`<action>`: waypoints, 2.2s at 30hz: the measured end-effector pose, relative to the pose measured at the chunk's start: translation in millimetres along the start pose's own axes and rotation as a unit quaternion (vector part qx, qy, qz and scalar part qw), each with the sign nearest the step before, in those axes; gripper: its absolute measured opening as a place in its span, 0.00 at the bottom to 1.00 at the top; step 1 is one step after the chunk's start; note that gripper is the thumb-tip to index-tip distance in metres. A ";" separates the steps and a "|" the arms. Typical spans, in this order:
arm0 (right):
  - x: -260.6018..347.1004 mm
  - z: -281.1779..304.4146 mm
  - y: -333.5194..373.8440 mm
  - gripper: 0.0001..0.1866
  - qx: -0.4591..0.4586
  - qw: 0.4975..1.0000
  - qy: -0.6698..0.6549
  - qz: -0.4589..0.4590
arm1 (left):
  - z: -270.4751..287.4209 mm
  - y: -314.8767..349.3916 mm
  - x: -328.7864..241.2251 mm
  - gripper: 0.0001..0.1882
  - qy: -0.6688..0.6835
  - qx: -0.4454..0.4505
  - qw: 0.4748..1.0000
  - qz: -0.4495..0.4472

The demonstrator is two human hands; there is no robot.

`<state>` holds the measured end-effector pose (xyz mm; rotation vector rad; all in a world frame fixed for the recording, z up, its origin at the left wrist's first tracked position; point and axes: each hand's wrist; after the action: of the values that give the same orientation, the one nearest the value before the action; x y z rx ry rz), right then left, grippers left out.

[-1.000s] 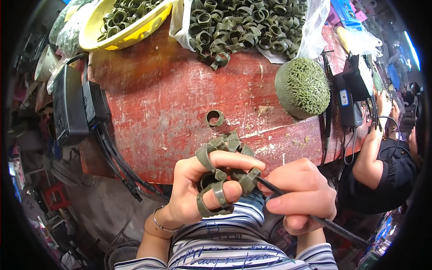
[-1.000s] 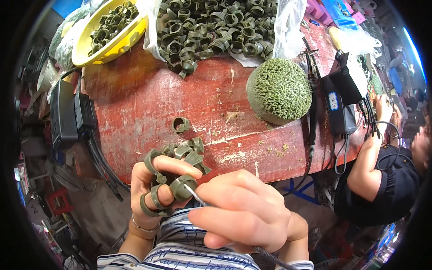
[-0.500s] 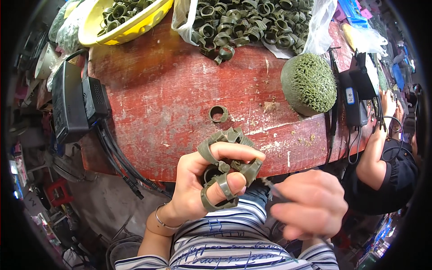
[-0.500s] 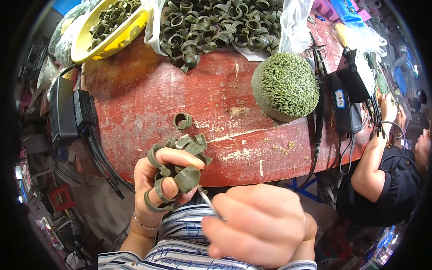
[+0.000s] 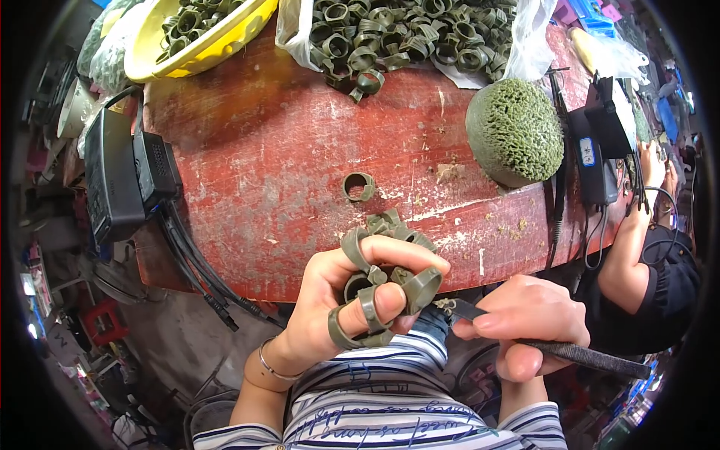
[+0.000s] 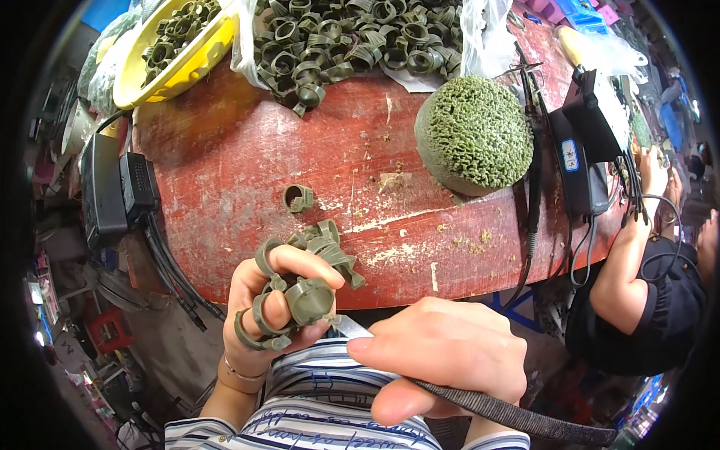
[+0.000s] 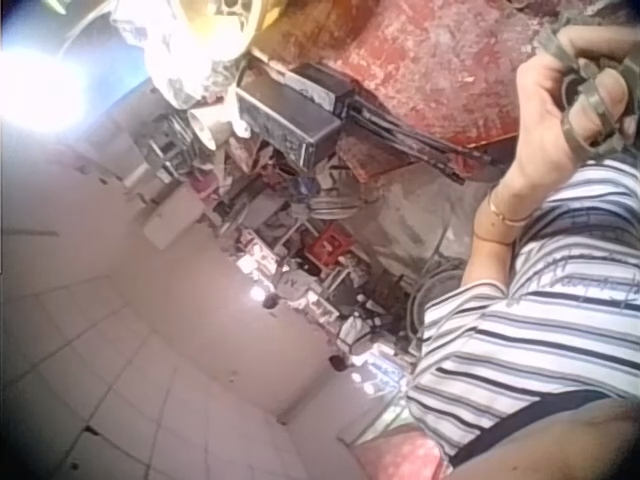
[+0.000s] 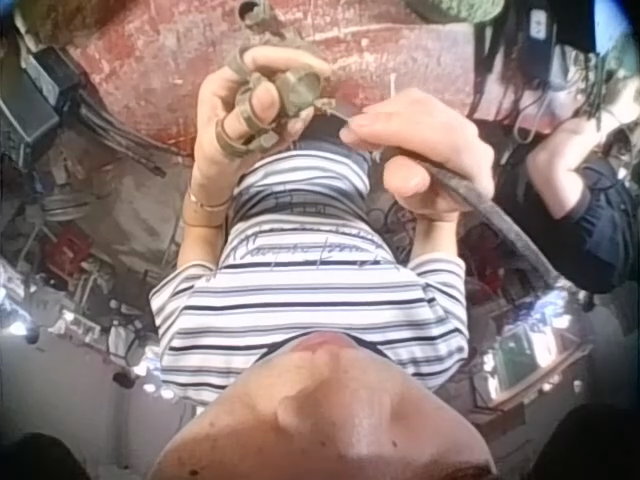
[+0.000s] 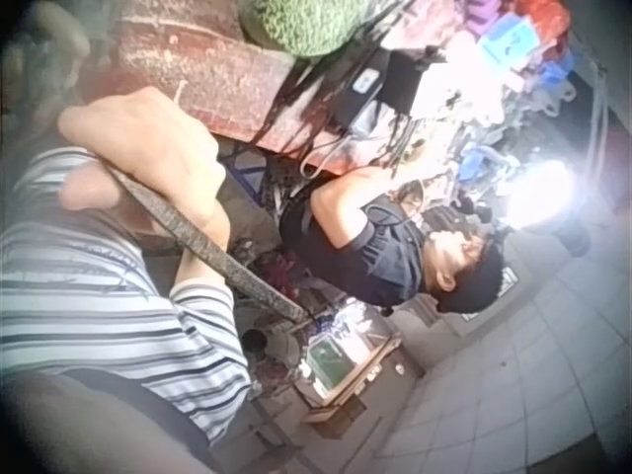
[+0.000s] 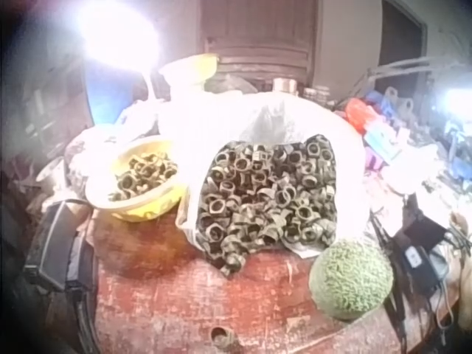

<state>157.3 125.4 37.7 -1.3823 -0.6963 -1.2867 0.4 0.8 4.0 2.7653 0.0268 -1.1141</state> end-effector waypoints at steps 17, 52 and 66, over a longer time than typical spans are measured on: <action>-15.3 -11.0 -0.1 0.16 -0.085 0.994 -0.049 0.055 | 0.3 -0.6 -0.4 0.19 -0.050 -0.004 0.999 -0.021; -19.1 -33.7 -11.3 0.13 -0.095 0.977 0.178 -0.066 | 1.2 -2.6 -1.5 0.22 -0.380 -0.074 0.900 -0.200; -16.0 -24.6 -17.2 0.10 -0.144 0.968 -0.111 -0.174 | -7.2 -5.2 0.2 0.24 -0.456 -0.123 0.844 -0.254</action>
<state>129.9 110.6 24.0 -1.7135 -0.9658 -1.5696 5.0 7.0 8.2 1.7779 0.7481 -2.2439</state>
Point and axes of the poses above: each hand's wrist, its own y-axis away from the middle knuckle, its own z-axis out of the back of the hand, x = y × z, and after that the axes turned 7 degrees about x, right-handed
